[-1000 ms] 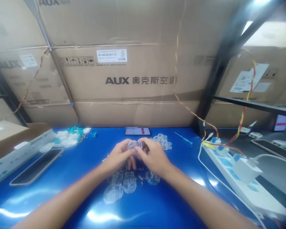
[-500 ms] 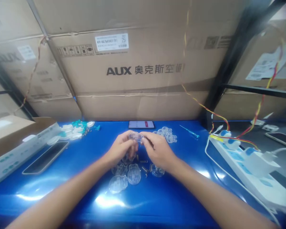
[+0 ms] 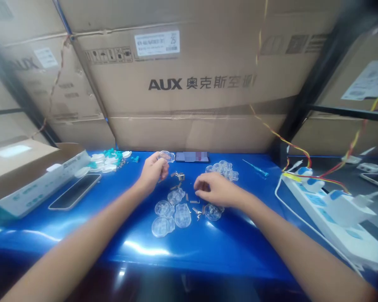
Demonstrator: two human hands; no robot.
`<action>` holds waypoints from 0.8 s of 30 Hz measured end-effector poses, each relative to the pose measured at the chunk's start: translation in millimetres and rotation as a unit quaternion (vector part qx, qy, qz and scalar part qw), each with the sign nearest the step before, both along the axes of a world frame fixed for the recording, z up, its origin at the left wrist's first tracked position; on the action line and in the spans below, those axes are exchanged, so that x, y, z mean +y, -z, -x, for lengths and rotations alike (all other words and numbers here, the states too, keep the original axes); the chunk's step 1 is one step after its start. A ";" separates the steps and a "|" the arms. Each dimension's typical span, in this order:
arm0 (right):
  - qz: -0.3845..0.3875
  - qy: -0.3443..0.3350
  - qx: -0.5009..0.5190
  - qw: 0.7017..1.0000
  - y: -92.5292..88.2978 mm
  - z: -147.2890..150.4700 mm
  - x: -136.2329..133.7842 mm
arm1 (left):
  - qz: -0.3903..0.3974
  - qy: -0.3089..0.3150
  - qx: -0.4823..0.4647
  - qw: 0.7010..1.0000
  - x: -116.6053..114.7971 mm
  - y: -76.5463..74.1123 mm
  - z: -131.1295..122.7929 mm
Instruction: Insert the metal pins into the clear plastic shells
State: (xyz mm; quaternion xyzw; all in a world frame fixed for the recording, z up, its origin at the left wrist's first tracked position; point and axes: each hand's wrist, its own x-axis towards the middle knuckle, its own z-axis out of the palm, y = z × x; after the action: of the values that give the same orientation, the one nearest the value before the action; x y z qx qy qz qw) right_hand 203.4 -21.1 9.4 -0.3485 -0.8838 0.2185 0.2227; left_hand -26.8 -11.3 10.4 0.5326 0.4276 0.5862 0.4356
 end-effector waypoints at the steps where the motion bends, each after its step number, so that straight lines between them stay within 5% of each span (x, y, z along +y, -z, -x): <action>1: 0.012 -0.009 -0.002 1.000 -0.9 0.5 -2.4 | 0.001 -0.010 0.002 1.000 1.2 0.0 1.6; 9: 0.091 -0.070 -0.038 0.993 -16.7 -3.9 -9.9 | -0.018 -0.010 0.086 0.996 -1.1 5.4 -3.1; 16: 0.040 -0.113 -0.061 0.991 -10.2 -3.9 -4.7 | -0.012 0.018 0.120 0.992 -2.9 10.3 -5.4; 24: 0.144 -0.022 0.154 0.977 -15.8 -6.8 3.8 | 0.008 0.121 0.142 0.982 -13.4 8.4 -16.9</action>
State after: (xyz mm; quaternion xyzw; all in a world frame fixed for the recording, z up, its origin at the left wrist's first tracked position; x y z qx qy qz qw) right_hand 210.2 -17.4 25.1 -0.3195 -0.8058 0.3993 0.2985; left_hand -9.9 -24.7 2.0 0.6550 0.4222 0.4438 0.4425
